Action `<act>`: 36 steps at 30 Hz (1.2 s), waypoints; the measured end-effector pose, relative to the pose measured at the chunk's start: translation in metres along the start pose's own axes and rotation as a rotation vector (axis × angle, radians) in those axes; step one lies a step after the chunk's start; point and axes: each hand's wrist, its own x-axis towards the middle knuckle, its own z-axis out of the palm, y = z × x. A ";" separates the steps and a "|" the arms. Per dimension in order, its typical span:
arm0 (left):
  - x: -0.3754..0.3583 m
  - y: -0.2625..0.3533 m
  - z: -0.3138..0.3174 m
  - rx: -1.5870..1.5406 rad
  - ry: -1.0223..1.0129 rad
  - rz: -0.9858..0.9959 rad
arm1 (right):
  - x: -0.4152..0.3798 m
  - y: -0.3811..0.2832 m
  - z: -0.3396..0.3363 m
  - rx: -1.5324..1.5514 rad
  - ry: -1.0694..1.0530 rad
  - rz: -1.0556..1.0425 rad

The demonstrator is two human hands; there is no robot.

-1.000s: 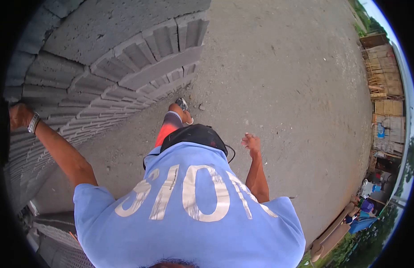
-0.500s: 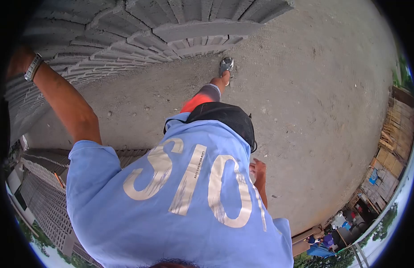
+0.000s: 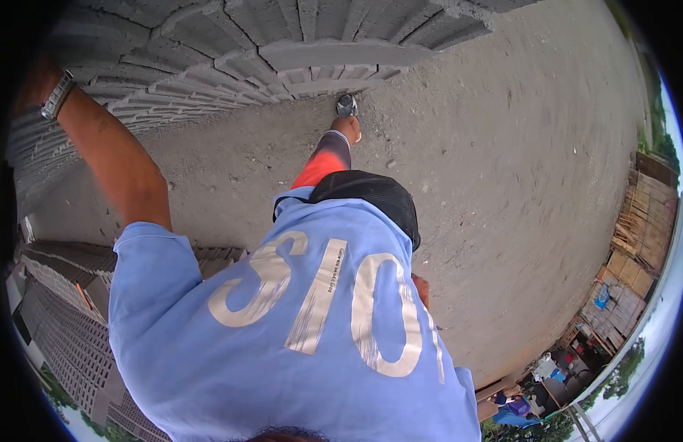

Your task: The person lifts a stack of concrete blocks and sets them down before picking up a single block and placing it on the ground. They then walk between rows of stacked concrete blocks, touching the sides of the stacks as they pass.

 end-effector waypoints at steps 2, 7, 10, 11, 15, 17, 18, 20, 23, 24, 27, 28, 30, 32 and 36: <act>-0.001 -0.001 -0.002 0.011 -0.006 0.006 | -0.027 -0.036 0.005 0.277 -0.104 0.330; -0.004 -0.002 -0.003 0.025 -0.028 0.001 | 0.005 -0.105 -0.029 0.794 -0.043 0.750; 0.001 0.001 -0.004 0.026 -0.026 0.005 | 0.061 -0.154 -0.087 0.821 0.107 0.556; 0.002 0.004 -0.005 0.021 -0.027 0.011 | 0.079 -0.176 -0.116 0.794 0.180 0.419; 0.001 0.010 -0.002 0.008 -0.031 0.007 | 0.125 -0.290 -0.219 0.700 0.393 -0.004; -0.002 0.008 -0.003 0.018 -0.037 -0.002 | 0.113 -0.338 -0.242 0.625 0.435 -0.120; 0.001 0.008 -0.003 0.016 -0.034 0.004 | 0.106 -0.361 -0.249 0.592 0.423 -0.165; 0.003 0.010 0.000 0.008 -0.036 0.008 | 0.097 -0.377 -0.237 0.559 0.379 -0.197; 0.001 0.013 0.006 -0.008 -0.035 0.009 | 0.083 -0.362 -0.195 0.569 0.303 -0.142; 0.000 0.013 0.007 -0.012 -0.035 0.006 | 0.078 -0.345 -0.172 0.625 0.269 -0.084; -0.005 0.015 0.014 -0.029 -0.022 0.004 | 0.056 -0.242 -0.084 0.770 0.185 -0.074; -0.006 0.013 0.017 -0.033 -0.013 -0.004 | 0.046 -0.205 -0.049 0.544 0.428 -0.376; -0.006 0.008 0.021 -0.031 0.016 -0.016 | 0.011 -0.152 -0.039 0.482 0.354 -0.129; -0.007 0.007 0.022 -0.038 0.031 -0.040 | -0.032 -0.144 -0.043 0.426 0.267 0.120; -0.003 0.004 0.028 -0.059 0.065 -0.050 | -0.047 -0.140 -0.046 0.607 0.220 0.603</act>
